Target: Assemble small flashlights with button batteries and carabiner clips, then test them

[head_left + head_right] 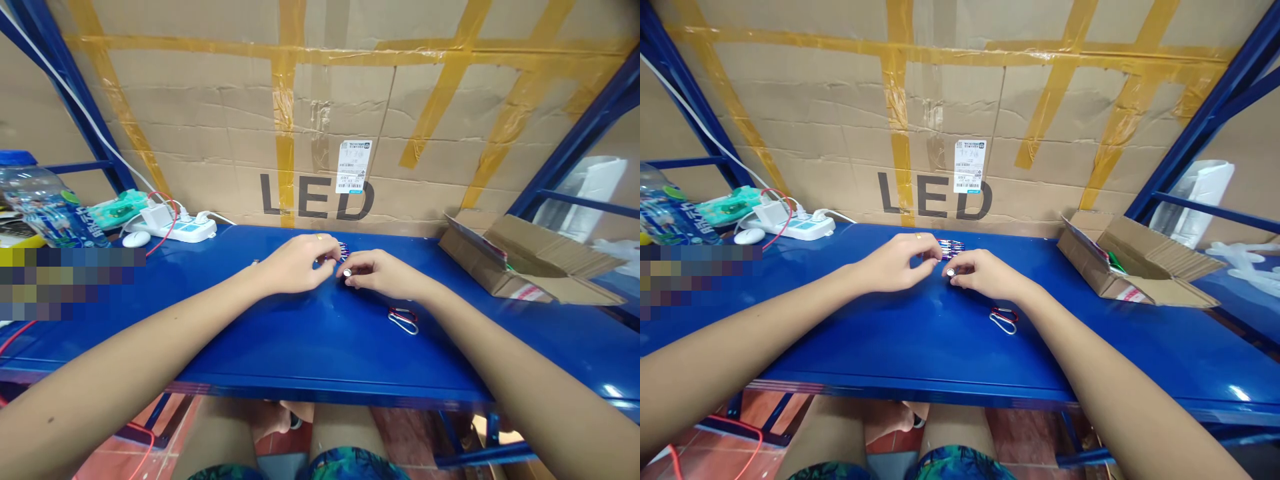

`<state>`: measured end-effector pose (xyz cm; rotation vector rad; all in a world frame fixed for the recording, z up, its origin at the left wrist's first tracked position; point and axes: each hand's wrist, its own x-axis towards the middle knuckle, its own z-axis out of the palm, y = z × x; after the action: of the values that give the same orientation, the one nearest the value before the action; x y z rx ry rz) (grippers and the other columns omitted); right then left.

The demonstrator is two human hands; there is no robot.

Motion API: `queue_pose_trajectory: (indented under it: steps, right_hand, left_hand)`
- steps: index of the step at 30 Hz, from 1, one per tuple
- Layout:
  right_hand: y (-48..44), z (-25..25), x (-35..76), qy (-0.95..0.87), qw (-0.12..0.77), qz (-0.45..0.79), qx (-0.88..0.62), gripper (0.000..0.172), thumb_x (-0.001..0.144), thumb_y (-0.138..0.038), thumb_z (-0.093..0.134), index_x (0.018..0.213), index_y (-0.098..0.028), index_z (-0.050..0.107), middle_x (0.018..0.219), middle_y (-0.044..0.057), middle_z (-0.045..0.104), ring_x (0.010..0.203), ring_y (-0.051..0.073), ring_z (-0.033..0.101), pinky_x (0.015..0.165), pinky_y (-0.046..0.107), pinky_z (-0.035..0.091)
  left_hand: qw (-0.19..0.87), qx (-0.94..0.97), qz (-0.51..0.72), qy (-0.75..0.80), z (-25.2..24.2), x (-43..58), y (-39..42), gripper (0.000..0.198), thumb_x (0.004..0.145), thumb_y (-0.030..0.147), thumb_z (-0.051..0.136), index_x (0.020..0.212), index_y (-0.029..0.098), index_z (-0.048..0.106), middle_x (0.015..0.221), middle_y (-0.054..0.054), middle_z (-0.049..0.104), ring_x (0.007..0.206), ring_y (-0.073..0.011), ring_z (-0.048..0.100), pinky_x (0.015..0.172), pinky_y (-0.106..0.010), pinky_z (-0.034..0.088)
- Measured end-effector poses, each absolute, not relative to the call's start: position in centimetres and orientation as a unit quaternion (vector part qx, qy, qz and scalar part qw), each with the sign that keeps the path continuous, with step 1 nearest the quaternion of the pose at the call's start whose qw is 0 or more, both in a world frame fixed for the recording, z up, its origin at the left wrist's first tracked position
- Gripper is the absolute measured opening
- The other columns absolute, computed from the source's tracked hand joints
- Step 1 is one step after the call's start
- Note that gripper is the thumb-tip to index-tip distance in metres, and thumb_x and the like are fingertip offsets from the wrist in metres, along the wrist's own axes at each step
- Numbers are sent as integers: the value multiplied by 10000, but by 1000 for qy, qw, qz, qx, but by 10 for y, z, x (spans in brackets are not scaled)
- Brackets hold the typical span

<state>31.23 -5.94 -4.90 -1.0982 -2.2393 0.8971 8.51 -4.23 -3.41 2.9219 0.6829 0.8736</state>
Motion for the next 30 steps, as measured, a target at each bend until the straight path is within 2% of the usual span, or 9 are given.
queue_pose_trajectory:
  steps: [4,7,10,20,26,30]
  right_hand:
    - [-61,-48,312,-815,240,331,-409,210,795,-268,645,956,-167,734,895,45,713,741,170,643,739,313,516]
    - [-62,-48,312,-815,239,327,-415,228,795,-270,648,971,-159,739,899,54,718,739,170,648,744,319,520]
    - [-62,-48,311,-816,241,322,-416,233,793,-266,648,979,-160,743,905,56,720,742,170,651,749,322,521]
    - [-62,-48,311,-815,243,323,-416,223,787,-268,648,961,-162,740,893,55,716,744,172,644,744,324,512]
    - [-61,-50,311,-816,243,332,-407,173,802,-256,628,935,-173,703,820,15,672,729,158,596,726,304,486]
    - [-61,-49,310,-823,244,329,-393,101,809,-248,611,848,-177,670,753,-8,616,699,148,551,691,288,458]
  left_hand:
    - [-75,944,144,287,-28,71,-27,233,859,155,474,954,172,686,933,-80,695,857,-224,635,750,-339,461]
    - [-66,953,56,289,-34,64,-15,252,867,174,492,983,190,716,957,-80,720,879,-230,648,763,-336,452]
    - [-37,960,41,276,-42,63,-8,272,877,158,485,1008,197,720,1010,-83,722,913,-228,648,766,-324,445]
    - [49,945,74,316,-40,66,-12,107,830,119,552,831,178,640,828,-32,685,714,-166,589,632,-268,388]
    - [48,934,261,238,-35,85,-38,114,921,212,529,906,171,634,858,-31,677,778,-161,607,726,-289,446]
    - [18,943,276,184,-39,95,-50,141,955,205,499,943,160,632,927,-57,671,879,-182,616,810,-317,470]
